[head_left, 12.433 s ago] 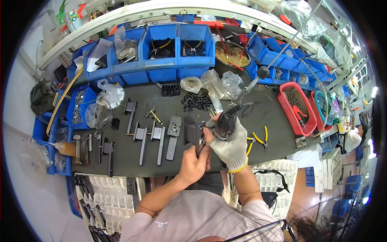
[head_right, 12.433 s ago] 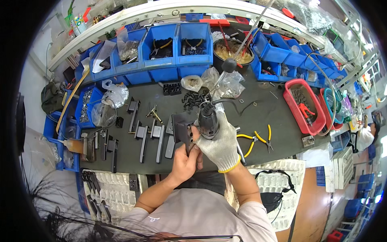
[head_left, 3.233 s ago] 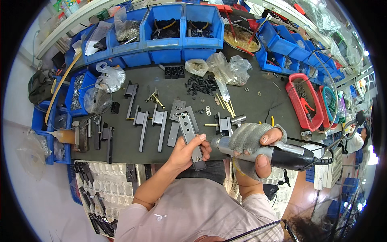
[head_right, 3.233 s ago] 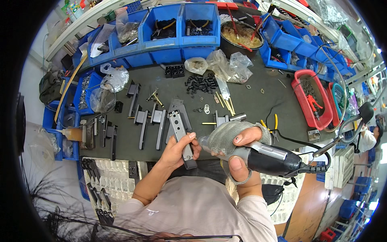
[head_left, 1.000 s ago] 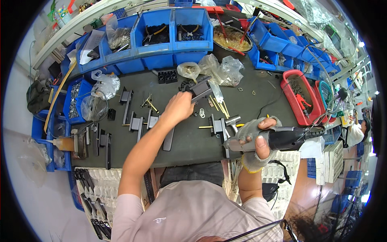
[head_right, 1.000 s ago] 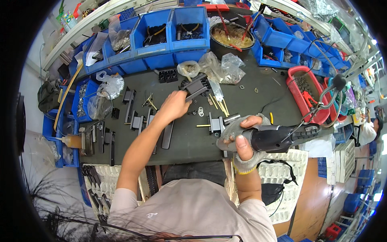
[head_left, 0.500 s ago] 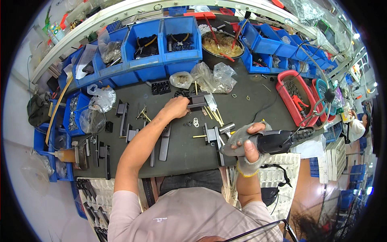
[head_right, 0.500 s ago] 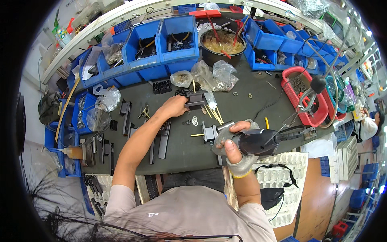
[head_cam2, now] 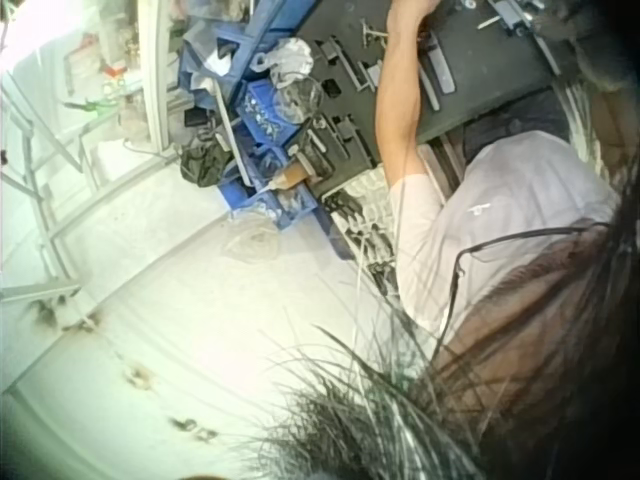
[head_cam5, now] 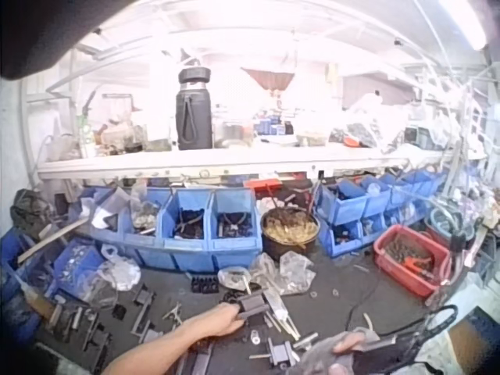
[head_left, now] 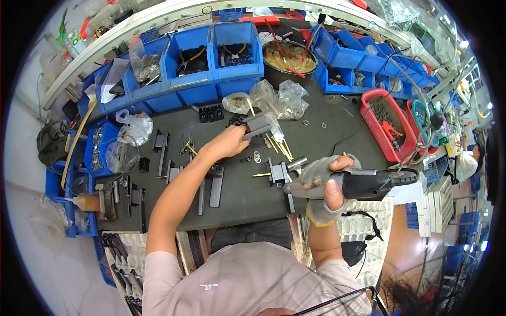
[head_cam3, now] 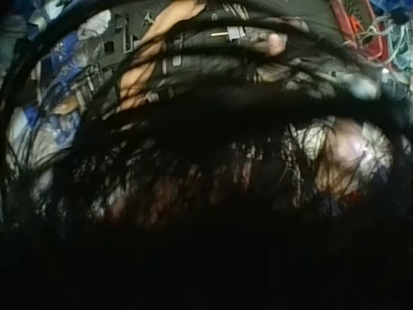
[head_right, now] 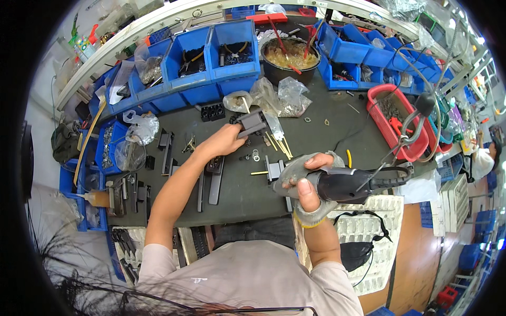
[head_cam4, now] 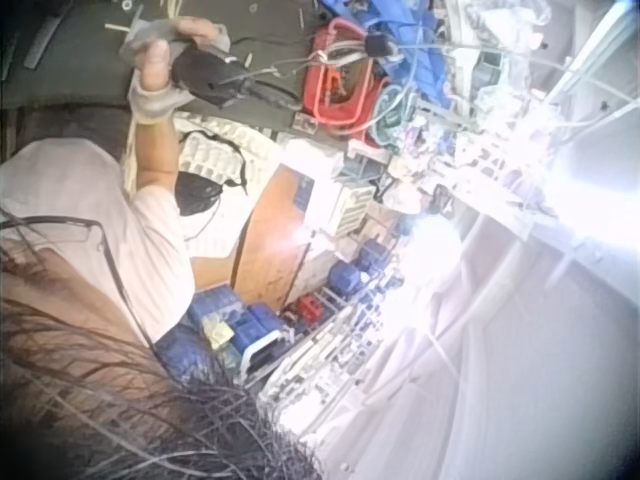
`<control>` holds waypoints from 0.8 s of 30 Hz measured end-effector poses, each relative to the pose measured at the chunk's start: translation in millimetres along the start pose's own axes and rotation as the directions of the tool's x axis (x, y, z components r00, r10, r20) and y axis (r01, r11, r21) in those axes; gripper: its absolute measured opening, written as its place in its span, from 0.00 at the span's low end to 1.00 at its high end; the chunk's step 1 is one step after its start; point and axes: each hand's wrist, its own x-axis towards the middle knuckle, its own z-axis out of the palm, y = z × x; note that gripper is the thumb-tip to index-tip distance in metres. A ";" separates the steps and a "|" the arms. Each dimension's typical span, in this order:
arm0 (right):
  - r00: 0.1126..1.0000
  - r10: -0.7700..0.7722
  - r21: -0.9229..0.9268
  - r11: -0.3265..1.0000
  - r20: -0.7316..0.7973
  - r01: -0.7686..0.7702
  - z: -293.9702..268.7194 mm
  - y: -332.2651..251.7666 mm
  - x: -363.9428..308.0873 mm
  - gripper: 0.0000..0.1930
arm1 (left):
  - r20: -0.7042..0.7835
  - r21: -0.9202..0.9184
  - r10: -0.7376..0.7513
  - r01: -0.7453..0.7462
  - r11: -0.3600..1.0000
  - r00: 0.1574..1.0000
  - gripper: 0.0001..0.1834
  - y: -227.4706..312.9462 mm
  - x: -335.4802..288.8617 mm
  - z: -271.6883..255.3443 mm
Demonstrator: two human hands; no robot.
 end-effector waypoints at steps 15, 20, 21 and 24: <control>0.988 -0.143 0.052 0.989 0.059 0.140 19.4 -13.4 7.5 0.20 | 0.006 -0.984 -0.415 0.079 0.159 0.910 0.10 77.9 -114.1 34.1; 0.983 -0.181 0.000 0.983 -0.037 0.181 10.8 15.6 19.1 0.18 | -0.234 -0.665 -0.449 0.195 0.721 0.863 0.11 56.2 -93.4 16.1; 0.982 -0.186 -0.002 0.982 -0.038 0.187 12.8 24.4 27.0 0.18 | -0.278 -0.567 -0.445 0.229 0.792 0.851 0.13 52.3 -84.8 10.3; 0.985 -0.145 -0.216 0.969 -0.095 0.121 15.5 61.5 53.3 0.15 | -0.341 -0.547 -0.382 0.149 0.824 0.859 0.16 42.4 -81.9 7.1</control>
